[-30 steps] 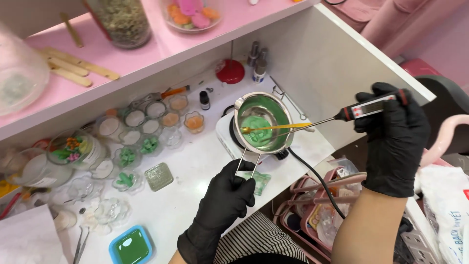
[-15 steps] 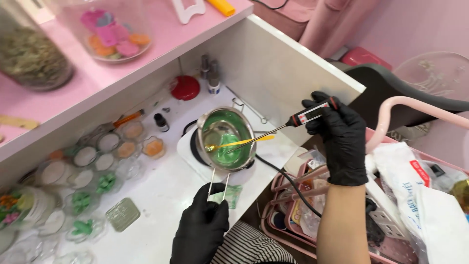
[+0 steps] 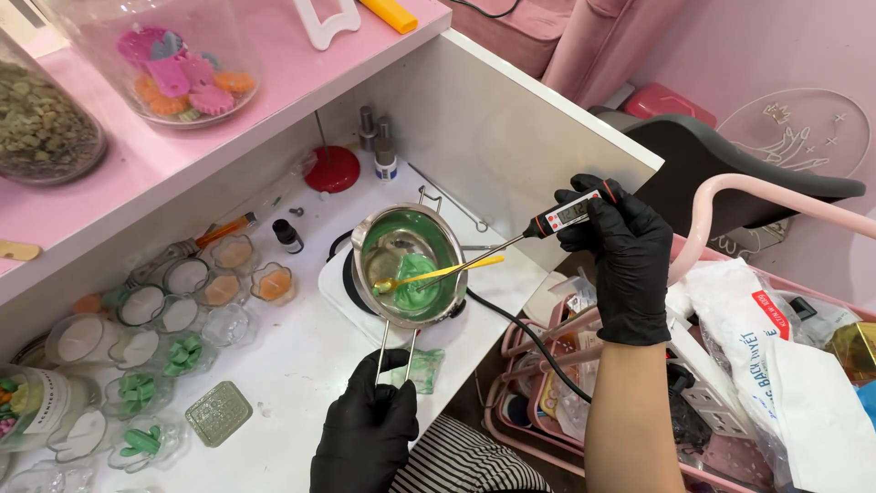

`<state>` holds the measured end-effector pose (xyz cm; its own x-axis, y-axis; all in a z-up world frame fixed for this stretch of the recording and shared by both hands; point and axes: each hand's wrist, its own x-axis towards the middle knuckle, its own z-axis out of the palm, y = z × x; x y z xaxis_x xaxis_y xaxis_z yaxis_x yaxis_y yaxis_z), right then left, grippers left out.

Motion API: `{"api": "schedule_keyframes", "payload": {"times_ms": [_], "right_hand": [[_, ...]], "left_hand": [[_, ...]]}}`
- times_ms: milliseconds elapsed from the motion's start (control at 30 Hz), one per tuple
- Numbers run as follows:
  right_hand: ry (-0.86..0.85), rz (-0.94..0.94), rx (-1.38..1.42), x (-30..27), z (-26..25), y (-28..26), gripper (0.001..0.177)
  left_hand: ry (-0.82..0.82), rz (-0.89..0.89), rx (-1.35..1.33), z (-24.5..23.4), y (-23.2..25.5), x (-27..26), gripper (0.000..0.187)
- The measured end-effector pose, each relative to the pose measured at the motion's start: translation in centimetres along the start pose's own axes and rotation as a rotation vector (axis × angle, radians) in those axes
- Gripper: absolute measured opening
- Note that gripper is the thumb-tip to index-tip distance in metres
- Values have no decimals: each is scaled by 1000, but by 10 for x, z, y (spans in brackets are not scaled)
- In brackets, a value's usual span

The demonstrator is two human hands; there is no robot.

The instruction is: Melting green wax in a pot and pouring it into a square silicone mold.

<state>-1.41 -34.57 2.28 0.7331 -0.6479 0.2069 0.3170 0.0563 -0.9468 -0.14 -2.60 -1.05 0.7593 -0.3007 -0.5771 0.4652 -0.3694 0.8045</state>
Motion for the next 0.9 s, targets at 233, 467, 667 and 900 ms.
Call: {"api": "schedule_keyframes", "payload": {"times_ms": [233,467,667,900], "right_hand": [[-10,17,-19,3,-2,2,30],[-2,10,-24,1,0,2,30],[-19,-20,-13,-1,1,1,30],[-68,-94,21,-9,8,0,31]], "left_hand": [[18,-23,29,1,8,-5,45],[-11,80,-5,-2,-2,-2,47],[-54,63,-82,-9,3,-6,43],[-66,54,-284,-31,-7,7,42]]}}
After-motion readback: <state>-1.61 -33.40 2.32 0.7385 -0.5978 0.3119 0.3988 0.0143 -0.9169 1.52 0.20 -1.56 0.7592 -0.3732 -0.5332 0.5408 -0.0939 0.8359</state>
